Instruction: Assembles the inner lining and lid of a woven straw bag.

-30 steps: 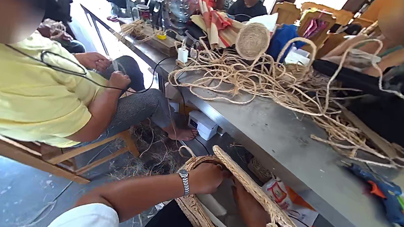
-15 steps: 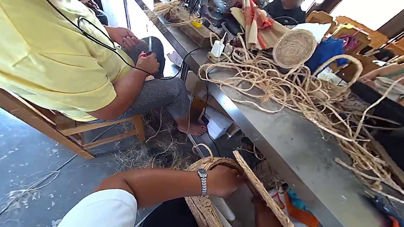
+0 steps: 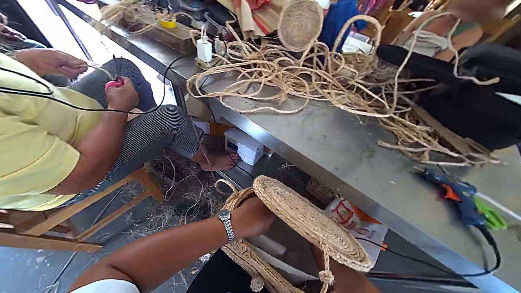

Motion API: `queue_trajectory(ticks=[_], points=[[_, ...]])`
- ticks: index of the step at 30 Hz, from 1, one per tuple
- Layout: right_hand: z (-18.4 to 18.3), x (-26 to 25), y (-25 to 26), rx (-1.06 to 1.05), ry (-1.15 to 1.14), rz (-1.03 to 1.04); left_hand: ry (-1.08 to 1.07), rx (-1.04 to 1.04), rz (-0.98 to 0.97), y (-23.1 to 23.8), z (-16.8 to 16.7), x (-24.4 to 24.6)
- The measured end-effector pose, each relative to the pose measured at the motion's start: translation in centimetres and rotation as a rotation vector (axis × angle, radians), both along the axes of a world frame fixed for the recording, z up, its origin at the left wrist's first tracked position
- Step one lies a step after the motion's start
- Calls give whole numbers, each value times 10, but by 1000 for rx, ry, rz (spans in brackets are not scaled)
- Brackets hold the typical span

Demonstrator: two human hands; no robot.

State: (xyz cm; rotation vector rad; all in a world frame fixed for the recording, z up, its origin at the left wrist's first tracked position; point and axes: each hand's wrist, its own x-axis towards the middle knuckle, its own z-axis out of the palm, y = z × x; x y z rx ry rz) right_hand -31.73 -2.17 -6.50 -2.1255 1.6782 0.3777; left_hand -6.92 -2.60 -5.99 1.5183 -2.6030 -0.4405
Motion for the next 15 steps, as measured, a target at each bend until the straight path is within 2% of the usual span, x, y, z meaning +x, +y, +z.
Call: queue_trajectory(ticks=[1,2,5,8,12,15], points=[[-22,-7,-7,-160,-116,36,-9,14,9,-3,3,0],[-30,-11,-13,-212,-209,76,-18,44,18,-5,8,0],[6,-18,-19,-32,-403,127,-45,213,15,-12,12,-13],[36,-5,-26,208,-643,-32,-36,202,39,-9,10,-11],[26,-1,-27,337,-768,-115,-2,152,14,-12,9,-6],[16,3,-23,384,-773,-31,25,154,-59,-10,14,-3]])
